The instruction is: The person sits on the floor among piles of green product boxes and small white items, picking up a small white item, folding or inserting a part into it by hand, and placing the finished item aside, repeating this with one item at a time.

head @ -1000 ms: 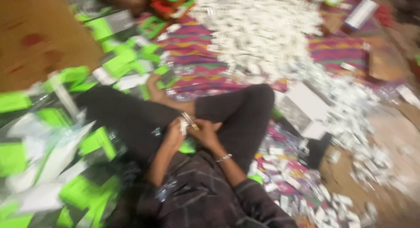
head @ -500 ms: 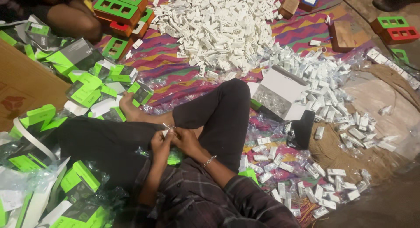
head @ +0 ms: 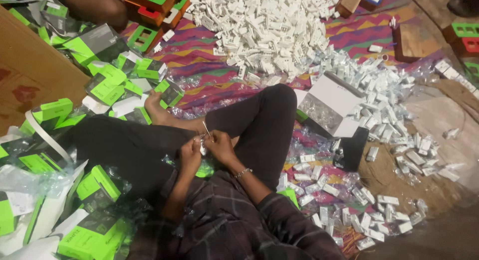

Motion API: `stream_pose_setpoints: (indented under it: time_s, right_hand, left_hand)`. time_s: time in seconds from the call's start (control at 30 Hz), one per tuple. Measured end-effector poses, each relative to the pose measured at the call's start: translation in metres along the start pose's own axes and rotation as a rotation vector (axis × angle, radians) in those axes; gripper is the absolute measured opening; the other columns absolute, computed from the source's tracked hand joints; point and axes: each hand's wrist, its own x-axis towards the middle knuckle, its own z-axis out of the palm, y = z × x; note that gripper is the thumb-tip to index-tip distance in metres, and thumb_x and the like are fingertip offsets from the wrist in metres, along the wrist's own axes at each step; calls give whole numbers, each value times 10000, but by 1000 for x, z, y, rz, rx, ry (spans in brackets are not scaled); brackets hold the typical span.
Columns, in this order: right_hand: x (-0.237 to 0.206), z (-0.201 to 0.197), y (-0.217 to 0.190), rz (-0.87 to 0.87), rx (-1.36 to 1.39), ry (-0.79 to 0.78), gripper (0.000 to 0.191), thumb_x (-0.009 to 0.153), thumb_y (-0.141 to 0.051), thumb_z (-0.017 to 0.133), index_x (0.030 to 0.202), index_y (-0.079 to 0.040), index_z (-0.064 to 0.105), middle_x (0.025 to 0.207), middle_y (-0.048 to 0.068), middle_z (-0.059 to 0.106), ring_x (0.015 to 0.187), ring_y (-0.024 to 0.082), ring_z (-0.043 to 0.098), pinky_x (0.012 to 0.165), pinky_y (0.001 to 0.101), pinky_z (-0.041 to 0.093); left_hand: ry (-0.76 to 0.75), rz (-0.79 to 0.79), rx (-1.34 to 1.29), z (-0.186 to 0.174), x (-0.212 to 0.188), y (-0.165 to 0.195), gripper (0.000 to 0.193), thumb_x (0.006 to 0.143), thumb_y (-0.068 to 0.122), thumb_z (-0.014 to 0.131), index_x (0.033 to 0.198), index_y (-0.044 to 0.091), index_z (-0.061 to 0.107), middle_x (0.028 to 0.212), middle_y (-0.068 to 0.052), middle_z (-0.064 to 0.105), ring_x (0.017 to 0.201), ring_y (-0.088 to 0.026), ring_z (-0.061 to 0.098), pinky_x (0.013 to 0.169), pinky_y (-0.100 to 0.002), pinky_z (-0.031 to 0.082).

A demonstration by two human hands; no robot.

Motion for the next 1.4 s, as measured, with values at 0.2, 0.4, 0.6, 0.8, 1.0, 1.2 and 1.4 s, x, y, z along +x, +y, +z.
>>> stream_pose_setpoints:
  time_s: [0.2, 0.4, 0.6, 0.8, 1.0, 1.2, 1.4]
  right_hand:
    - [-5, -5, -14, -26, 177, -82, 159, 908, -134, 694, 905, 24, 677, 721, 51, 643, 679, 76, 563, 585, 308, 483]
    - [-16, -10, -20, -127, -33, -143, 276, 861, -183, 782, 1037, 9, 690, 714, 122, 634, 638, 132, 572, 601, 320, 483]
    - [0, -1, 18, 2, 262, -255, 250, 870, -203, 729, 937, 37, 709, 773, 74, 720, 686, 109, 645, 600, 317, 522]
    - [4, 7, 35, -26, 70, -247, 319, 939, -252, 695, 889, 63, 678, 730, 108, 701, 696, 125, 638, 598, 342, 509]
    - [-4, 0, 12, -152, 70, -160, 257, 870, -176, 651, 971, 56, 693, 755, 154, 716, 686, 164, 680, 609, 349, 519]
    - [-16, -8, -2, -60, -30, -72, 256, 869, -209, 656, 928, 34, 713, 740, 170, 710, 670, 211, 695, 628, 370, 524]
    - [-16, -8, -11, -30, -74, -111, 278, 864, -232, 697, 923, 40, 699, 721, 150, 685, 658, 198, 675, 613, 364, 513]
  left_hand:
    - [-10, -235, -275, 3, 3, -24, 374, 1058, 234, 444, 1177, -33, 678, 904, -60, 714, 724, -125, 670, 567, -279, 583]
    - [137, -54, -171, -2, 1, -31, 314, 1068, 179, 551, 1206, -75, 673, 975, -111, 734, 851, -130, 648, 729, -272, 523]
    - [98, -117, -268, 1, 0, -24, 287, 1023, 107, 593, 1242, -77, 618, 1080, -150, 753, 953, -166, 714, 823, -291, 556]
    - [40, 72, -167, 4, -7, 3, 297, 1005, 47, 575, 1274, -78, 573, 1199, -182, 727, 1127, -219, 705, 936, -317, 542]
    - [92, 155, 103, 1, -10, 11, 272, 1002, 65, 589, 1252, -36, 629, 1125, -177, 744, 1032, -242, 729, 885, -324, 555]
    - [98, 109, -193, 0, -3, -29, 264, 1083, 101, 567, 1293, -59, 581, 1159, -136, 682, 1014, -186, 642, 883, -308, 533]
    - [-25, 32, -386, -1, -1, -40, 320, 1028, 56, 621, 1318, -34, 519, 1190, -102, 671, 1060, -126, 679, 872, -238, 571]
